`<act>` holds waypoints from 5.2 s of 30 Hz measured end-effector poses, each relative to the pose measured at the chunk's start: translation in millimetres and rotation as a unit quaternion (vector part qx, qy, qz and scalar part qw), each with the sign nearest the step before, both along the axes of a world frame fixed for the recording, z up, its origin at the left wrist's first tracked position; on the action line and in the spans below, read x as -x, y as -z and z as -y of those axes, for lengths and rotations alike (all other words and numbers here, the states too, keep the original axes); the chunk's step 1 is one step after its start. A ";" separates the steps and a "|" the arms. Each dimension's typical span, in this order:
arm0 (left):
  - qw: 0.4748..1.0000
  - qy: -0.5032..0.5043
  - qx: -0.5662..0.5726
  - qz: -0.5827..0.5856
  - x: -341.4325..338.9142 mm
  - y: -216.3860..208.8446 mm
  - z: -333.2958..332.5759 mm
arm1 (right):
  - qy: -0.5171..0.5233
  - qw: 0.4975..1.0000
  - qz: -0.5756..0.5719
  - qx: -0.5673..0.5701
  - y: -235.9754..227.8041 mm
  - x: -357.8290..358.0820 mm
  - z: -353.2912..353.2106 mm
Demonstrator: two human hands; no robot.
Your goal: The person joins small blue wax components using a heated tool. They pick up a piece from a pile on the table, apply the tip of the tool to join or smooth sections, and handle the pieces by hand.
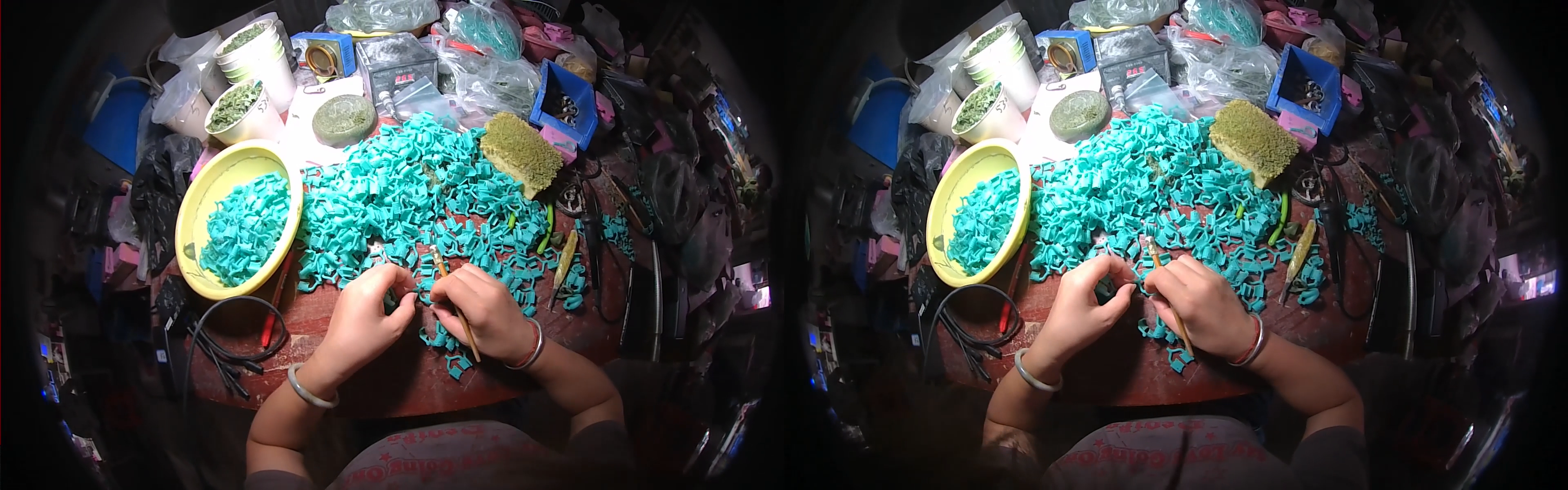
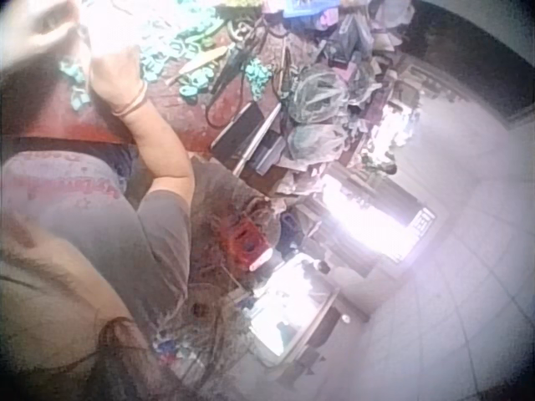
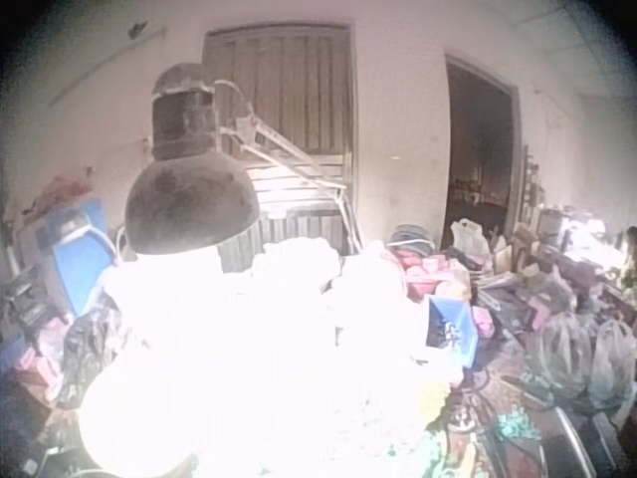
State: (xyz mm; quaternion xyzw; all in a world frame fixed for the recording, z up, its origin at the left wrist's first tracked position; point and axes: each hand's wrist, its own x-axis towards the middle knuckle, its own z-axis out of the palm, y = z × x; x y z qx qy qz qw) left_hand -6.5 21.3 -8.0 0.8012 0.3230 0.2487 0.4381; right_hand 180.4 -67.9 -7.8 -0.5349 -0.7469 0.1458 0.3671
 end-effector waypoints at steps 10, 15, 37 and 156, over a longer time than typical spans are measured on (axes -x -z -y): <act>0.897 0.090 0.431 0.033 2.7 -18.1 -4.7 | -0.031 0.943 -0.294 0.154 -18.7 -17.2 14.8; 0.805 0.108 0.575 0.098 5.6 -13.8 -5.1 | -0.051 0.897 -0.397 0.188 -10.3 -25.8 15.5; 0.791 -0.017 0.575 0.208 8.1 -22.3 -0.9 | -0.041 0.997 0.059 0.023 -8.3 -8.1 2.3; 0.796 0.000 0.577 0.183 -1.8 -17.5 6.9 | 0.106 0.954 -0.280 -0.021 -12.4 -25.6 10.2</act>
